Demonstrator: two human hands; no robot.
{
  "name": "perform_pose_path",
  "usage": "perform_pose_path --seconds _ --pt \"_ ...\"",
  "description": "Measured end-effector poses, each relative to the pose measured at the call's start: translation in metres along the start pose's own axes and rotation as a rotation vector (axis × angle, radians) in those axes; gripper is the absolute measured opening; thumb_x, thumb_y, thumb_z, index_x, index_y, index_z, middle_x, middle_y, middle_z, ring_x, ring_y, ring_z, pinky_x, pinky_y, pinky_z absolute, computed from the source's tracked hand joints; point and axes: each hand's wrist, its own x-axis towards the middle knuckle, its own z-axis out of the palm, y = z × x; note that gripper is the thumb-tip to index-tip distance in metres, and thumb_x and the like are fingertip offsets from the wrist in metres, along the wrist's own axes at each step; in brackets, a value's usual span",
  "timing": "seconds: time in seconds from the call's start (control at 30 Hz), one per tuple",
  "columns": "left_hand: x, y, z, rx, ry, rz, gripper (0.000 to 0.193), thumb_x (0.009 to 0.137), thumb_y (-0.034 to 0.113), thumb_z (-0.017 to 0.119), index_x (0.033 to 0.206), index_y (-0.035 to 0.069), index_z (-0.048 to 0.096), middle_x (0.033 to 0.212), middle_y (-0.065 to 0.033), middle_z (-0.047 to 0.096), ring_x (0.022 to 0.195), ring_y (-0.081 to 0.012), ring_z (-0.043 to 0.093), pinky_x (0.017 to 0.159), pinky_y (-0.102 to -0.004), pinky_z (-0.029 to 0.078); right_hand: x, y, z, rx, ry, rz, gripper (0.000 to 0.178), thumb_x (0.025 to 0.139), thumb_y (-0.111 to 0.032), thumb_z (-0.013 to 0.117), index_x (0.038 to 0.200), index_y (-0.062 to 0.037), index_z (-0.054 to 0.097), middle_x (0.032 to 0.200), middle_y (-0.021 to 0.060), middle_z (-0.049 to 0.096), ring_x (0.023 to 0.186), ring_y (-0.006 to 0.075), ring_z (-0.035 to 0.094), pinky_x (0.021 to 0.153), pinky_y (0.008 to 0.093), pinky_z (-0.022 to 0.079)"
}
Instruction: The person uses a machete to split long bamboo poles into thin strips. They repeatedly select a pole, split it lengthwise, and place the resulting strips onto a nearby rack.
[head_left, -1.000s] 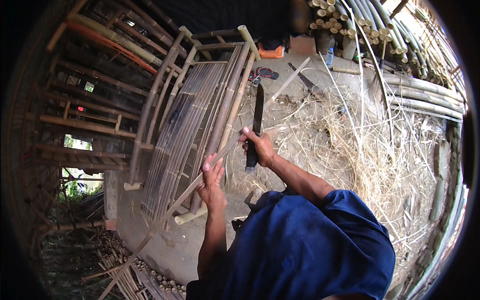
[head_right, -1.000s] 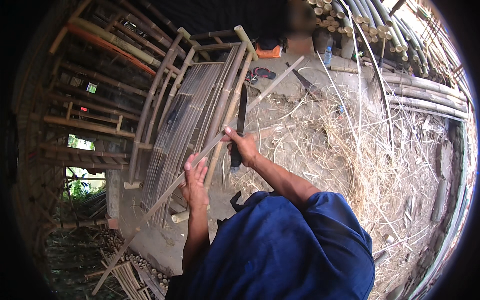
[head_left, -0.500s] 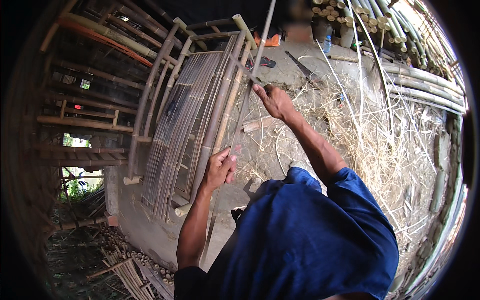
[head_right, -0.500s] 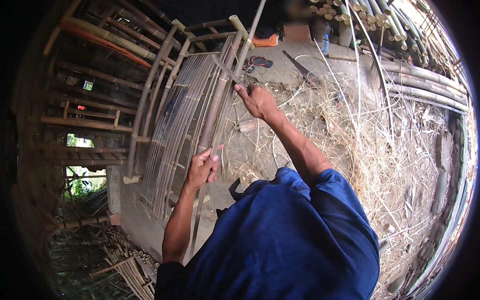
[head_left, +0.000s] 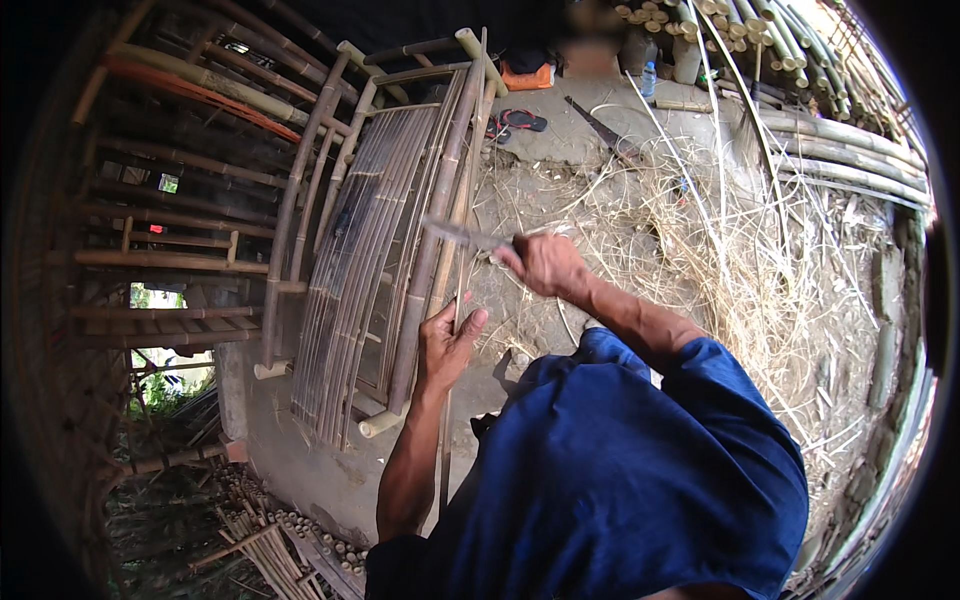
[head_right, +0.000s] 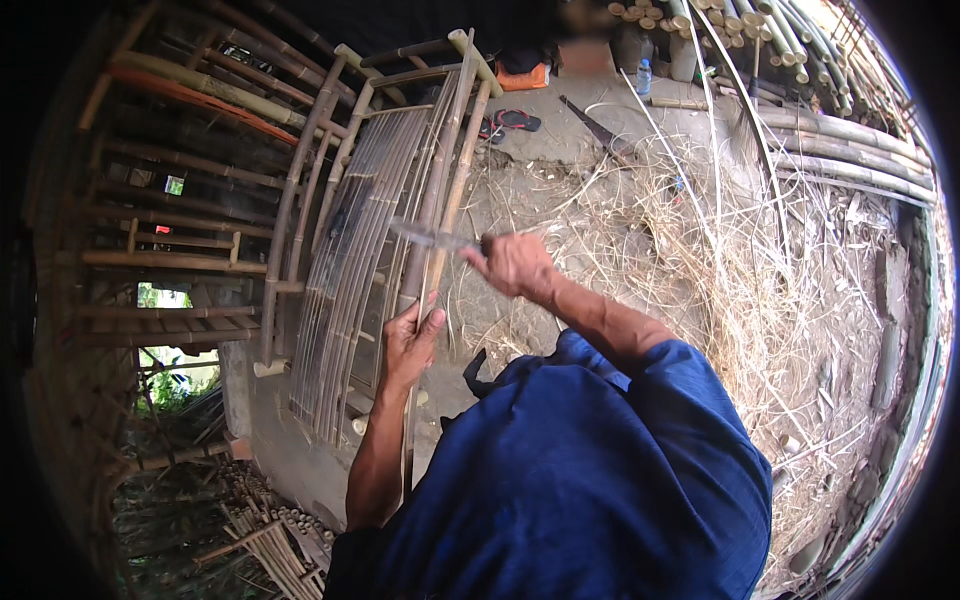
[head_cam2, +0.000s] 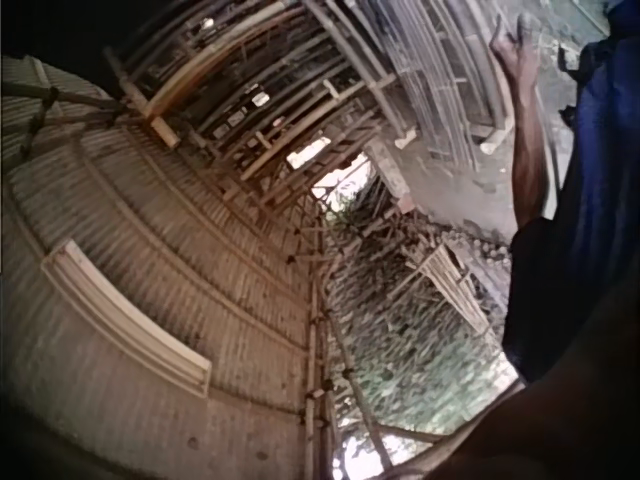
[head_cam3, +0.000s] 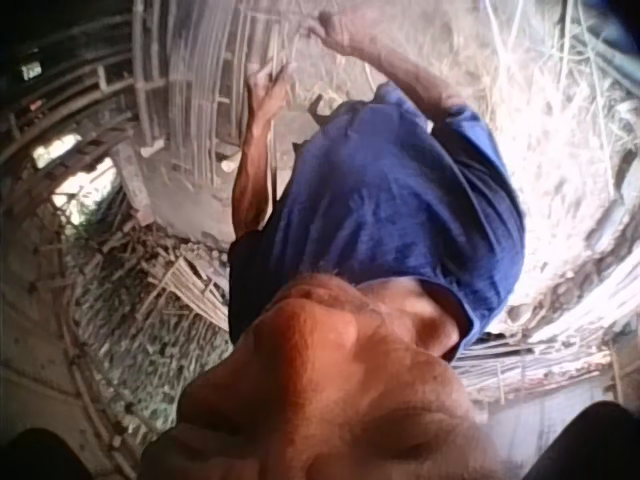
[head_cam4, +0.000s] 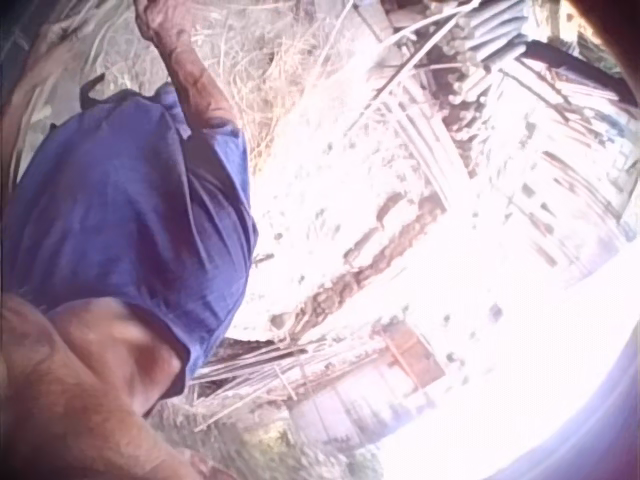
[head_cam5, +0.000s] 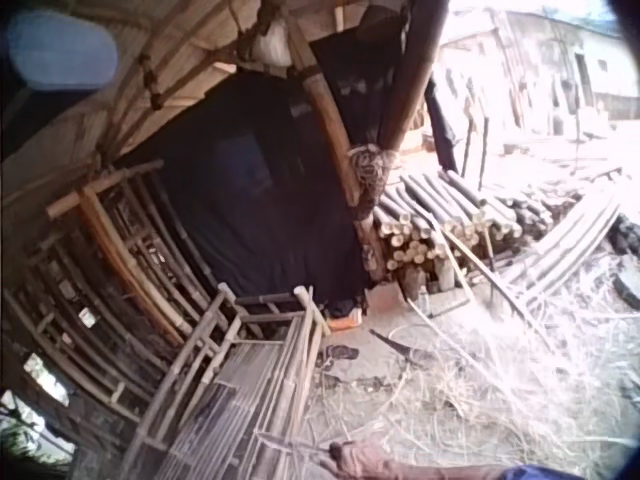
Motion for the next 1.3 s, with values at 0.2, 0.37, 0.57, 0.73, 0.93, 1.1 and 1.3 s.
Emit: perform_pose_path --seconds 0.2,0.37,0.57,0.73,0.93,1.1,1.3 --pt "-0.001 -0.019 -0.014 0.081 0.003 -0.059 0.05 0.094 0.022 0.07 0.132 -0.006 0.056 0.067 0.0048 0.049 0.056 -0.0022 0.04 0.049 -0.0225 0.034 -0.025 -0.03 0.019 0.063 -0.01 -0.166 0.065 0.099 -0.061 0.039 0.1 -0.0016 0.065 0.079 0.0245 0.069 0.082 0.0433 0.069 0.072 0.0522 0.054" --pt "-0.055 -0.004 -0.013 0.065 -0.084 0.026 0.049 0.093 0.008 0.064 0.138 -0.006 0.052 0.07 0.0058 0.045 0.06 -0.0017 0.037 0.052 -0.0208 0.032 0.053 0.027 -0.027 0.054 0.151 0.105 0.078 0.099 -0.067 0.032 0.086 0.0 0.069 0.081 0.0254 0.069 0.082 0.0446 0.069 0.071 0.0508 0.055" --pt "-0.125 0.017 -0.032 0.224 -0.181 -0.049 0.051 0.094 0.011 0.065 0.141 -0.003 0.051 0.064 0.0065 0.041 0.058 -0.0029 0.036 0.052 -0.0223 0.032 0.103 0.102 -0.094 0.127 0.421 0.25 0.096 0.093 -0.079 0.025 0.076 0.0047 0.067 0.072 0.0253 0.066 0.068 0.0407 0.067 0.072 0.0497 0.054" --pt "-0.114 0.004 -0.068 -0.015 -0.46 -0.216 0.05 0.1 0.027 0.061 0.14 0.0 0.053 0.067 0.0009 0.055 0.062 -0.0069 0.053 0.059 -0.0239 0.045 0.073 0.047 -0.071 1.459 0.142 0.208 0.063 0.089 -0.064 0.061 0.083 -0.0021 0.062 0.063 0.0069 0.058 0.053 0.0164 0.057 0.048 0.033 0.049" --pt "-0.028 -0.007 -0.056 0.093 -0.323 -0.083 0.062 0.104 0.045 0.047 0.145 -0.002 0.045 0.119 -0.0157 0.066 0.117 -0.0231 0.061 0.098 -0.0375 0.048 0.057 0.001 -0.022 1.313 0.192 0.204 0.031 0.093 -0.032 0.066 0.084 -0.0013 0.066 0.065 0.0056 0.06 0.05 0.0156 0.054 0.046 0.0317 0.044" --pt "0.032 -0.027 0.004 -0.586 -0.279 -0.089 0.046 0.106 0.032 0.048 0.142 0.004 0.05 0.073 0.0003 0.056 0.054 -0.0063 0.051 0.052 -0.0234 0.046 0.045 -0.021 -0.022 0.654 0.201 0.018 0.066 0.095 -0.056 0.057 0.072 0.0057 0.065 0.061 0.0175 0.063 0.059 0.0303 0.064 0.057 0.0436 0.049" --pt "0.031 -0.014 -0.004 -0.417 0.022 -0.127 0.044 0.106 0.031 0.049 0.144 0.008 0.048 0.062 0.0052 0.04 0.041 -0.0019 0.032 0.036 -0.0208 0.03 -0.008 -0.02 -0.021 -0.086 0.239 -0.372 0.076 0.095 -0.069 0.041 0.093 0.0019 0.067 0.07 0.0275 0.065 0.072 0.0447 0.069 0.067 0.0503 0.055"
